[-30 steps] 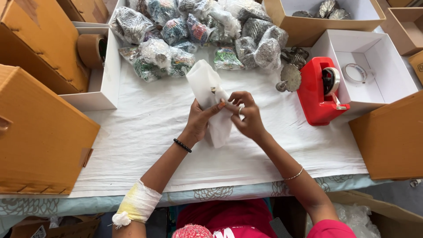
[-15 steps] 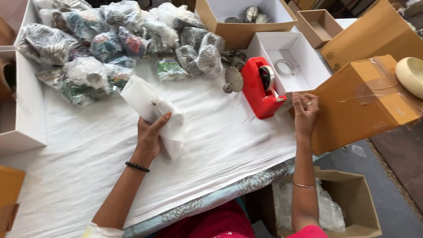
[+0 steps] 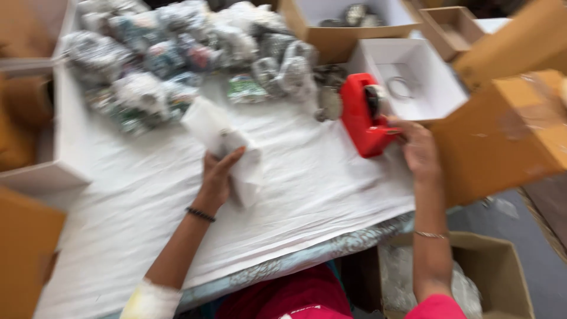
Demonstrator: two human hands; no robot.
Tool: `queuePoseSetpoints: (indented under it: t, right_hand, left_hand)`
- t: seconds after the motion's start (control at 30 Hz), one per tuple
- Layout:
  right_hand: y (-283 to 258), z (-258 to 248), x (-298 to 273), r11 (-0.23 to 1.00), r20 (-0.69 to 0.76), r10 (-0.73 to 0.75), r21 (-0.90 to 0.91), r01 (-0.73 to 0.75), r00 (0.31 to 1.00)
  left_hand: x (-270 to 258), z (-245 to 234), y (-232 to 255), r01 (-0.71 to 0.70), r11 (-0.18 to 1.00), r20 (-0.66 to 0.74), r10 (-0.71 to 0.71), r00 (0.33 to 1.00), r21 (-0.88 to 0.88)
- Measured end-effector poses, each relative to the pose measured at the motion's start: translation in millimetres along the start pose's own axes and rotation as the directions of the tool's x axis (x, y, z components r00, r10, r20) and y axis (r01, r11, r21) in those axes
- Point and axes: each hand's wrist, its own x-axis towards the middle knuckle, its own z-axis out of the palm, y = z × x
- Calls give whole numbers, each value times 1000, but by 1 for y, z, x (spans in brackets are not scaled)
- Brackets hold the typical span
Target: The person wraps a small decorative item in white tissue paper and secures it with tape. They then wrap a second decorative item in bubble wrap and secure it with tape. The wrapped items are placed into a box.
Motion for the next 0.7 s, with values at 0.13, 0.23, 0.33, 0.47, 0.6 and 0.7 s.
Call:
queuePoseSetpoints:
  t: [0.13,0.23,0.33,0.47,0.6,0.7]
  right_hand:
    - [-4,24,-40,974,1,-26,224,25,1000]
    - [28,4,-46,988,-125,-147,-68,139,981]
    - [34,8,-59,991,-196,-136,-16,135,971]
    - [26,19,-72,959,-230,-230,-216,181,946]
    - [19,37,-76,959,-230,-204,-244,146,952]
    - [26,38,-61,933,-285,-228,-338,125,931]
  left_hand:
    - [-10,3,10,-31,999,-5,31,999,12]
    - [-12,1,11,-9,999,3,9,1000,33]
    - [-5,-6,0,-42,999,93,44,995,-21]
    - [-4,4,3,-19,998,37,21,999,-53]
    - [-8,5,8,-15,1000,-7,15,1000,-25]
    - [-8,8,12,33,999,-44,-32,999,15]
